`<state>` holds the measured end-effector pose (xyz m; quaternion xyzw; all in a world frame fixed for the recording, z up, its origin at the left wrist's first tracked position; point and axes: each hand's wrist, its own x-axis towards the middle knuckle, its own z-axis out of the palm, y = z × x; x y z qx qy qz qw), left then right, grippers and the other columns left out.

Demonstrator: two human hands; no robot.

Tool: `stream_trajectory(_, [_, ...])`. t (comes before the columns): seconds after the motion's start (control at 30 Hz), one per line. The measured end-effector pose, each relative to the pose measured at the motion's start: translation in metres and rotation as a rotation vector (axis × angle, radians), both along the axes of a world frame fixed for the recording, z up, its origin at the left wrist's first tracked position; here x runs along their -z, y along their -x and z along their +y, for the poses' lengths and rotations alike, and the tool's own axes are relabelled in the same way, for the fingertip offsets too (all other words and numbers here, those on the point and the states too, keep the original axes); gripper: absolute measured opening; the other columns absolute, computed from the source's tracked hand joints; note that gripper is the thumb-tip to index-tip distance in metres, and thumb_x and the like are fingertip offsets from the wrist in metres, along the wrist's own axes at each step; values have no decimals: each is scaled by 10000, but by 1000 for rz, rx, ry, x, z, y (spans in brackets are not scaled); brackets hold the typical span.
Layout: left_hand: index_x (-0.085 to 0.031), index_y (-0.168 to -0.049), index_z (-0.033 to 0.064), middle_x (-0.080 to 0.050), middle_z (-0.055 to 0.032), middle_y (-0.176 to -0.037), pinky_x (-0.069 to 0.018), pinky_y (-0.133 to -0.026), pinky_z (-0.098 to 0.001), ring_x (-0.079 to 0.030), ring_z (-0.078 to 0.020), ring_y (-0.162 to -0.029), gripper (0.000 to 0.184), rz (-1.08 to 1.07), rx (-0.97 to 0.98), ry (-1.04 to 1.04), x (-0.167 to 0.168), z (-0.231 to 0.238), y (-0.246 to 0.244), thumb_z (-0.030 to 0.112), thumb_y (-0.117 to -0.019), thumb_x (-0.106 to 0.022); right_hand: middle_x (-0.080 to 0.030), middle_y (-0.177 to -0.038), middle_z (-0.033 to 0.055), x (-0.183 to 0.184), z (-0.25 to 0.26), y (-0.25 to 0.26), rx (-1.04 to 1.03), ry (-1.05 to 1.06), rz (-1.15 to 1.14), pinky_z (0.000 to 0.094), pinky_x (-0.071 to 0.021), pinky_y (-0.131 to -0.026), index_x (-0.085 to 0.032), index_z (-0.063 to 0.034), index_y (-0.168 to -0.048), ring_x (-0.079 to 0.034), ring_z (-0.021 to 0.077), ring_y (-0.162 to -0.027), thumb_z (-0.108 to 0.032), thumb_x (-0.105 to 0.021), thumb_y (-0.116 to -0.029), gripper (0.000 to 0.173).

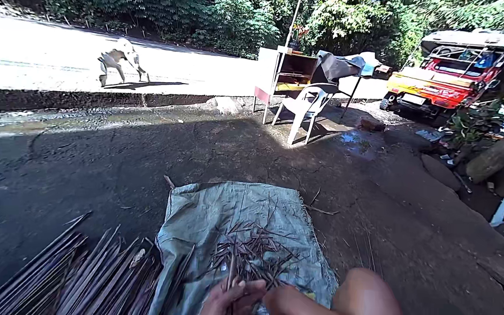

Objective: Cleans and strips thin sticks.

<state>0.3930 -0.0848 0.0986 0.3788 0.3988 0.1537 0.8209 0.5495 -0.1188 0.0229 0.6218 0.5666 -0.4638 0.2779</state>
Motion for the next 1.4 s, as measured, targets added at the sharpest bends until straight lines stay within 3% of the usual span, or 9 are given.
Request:
stream_trajectory(0.07, [-473, -1207, 46, -747, -126, -1175, -601, -896, -361, -747, -233, -1045, 209, -86, 0, 108, 20, 6, 4, 81, -1104, -295, -574, -1356, 349, -8, 0, 1, 7, 54, -24, 685, -416, -1016, -578, 152, -1283, -550, 500, -1280, -65, -528, -1030, 338])
stream_trajectory(0.23, [-469, -1152, 79, -736, -146, -1214, -604, -904, -411, -743, -285, -1069, 217, -164, 3, 169, 36, 15, 6, 85, -1099, -258, -575, -1356, 343, -14, 7, -9, 78, 23, -18, 697, -408, -1018, -584, 130, -1293, -541, 496, -1293, -74, -521, -1037, 333])
stream_trajectory(0.37, [-458, -1114, 80, -711, -102, -922, -634, -751, -415, -739, -251, -776, 232, -95, -36, 166, 29, 18, 6, 113, -1089, -229, -577, -1358, 322, -45, 25, -42, 390, -185, -102, 617, -446, -1048, -559, 116, -1313, -573, 447, -1282, -95, -497, -1050, 343])
stream_trajectory(0.43, [-491, -987, 100, -620, -44, -769, -615, -703, -383, -643, -179, -627, 322, -71, -37, 168, 30, 18, 5, 172, -1107, -201, -674, -1120, 232, -47, 32, -59, 615, -427, 42, 473, -535, -883, -589, 73, -1270, -680, 331, -962, -174, -399, -1118, 348])
stream_trajectory(0.5, [-493, -907, 117, -555, -3, -683, -586, -671, -338, -567, -131, -564, 405, -56, -3, 166, 32, 15, 1, 215, -1111, -157, -646, -729, 39, -39, 29, -54, 932, -597, 504, 241, -425, -513, -654, 24, -1169, -493, 84, -505, -245, -362, -1139, 398])
stream_trajectory(0.6, [-480, -961, 112, -540, 13, -659, -570, -643, -289, -557, -102, -554, 380, -50, 83, 123, 36, 9, -6, 200, -1117, -145, -556, -610, -69, -32, 18, -27, 1098, -479, 972, 154, -368, -450, -638, -38, -1050, -422, -16, -449, -252, -448, -1100, 291])
stream_trajectory(0.77, [-542, -945, 92, -556, 36, -657, -553, -691, -265, -572, -85, -598, 518, -36, 145, 16, 38, -2, -8, 239, -1127, -79, -505, -550, -61, -39, 27, -30, 1240, -658, 877, 145, -355, -430, -566, -50, -896, -415, -10, -420, -123, -476, -1093, 228])
stream_trajectory(1.07, [-464, -799, 131, -357, 89, -451, -492, -505, -196, -395, -35, -372, 515, -21, 10, 5, 37, 6, 2, 273, -1141, -106, -685, -1048, 312, -40, 11, -1, 260, -813, 201, 588, -529, -876, -633, 113, -1146, -690, 466, -1013, -60, -499, -1036, 245])
stream_trajectory(1.4, [-432, -767, 159, -336, 103, -438, -428, -434, -130, -371, 7, -345, 536, -85, 68, 213, 28, 11, 2, 301, -1133, -67, -654, -1279, 253, -51, 43, -58, 494, -665, -161, 586, -505, -959, -510, -27, -1432, -650, 436, -1174, -90, -423, -1084, 364])
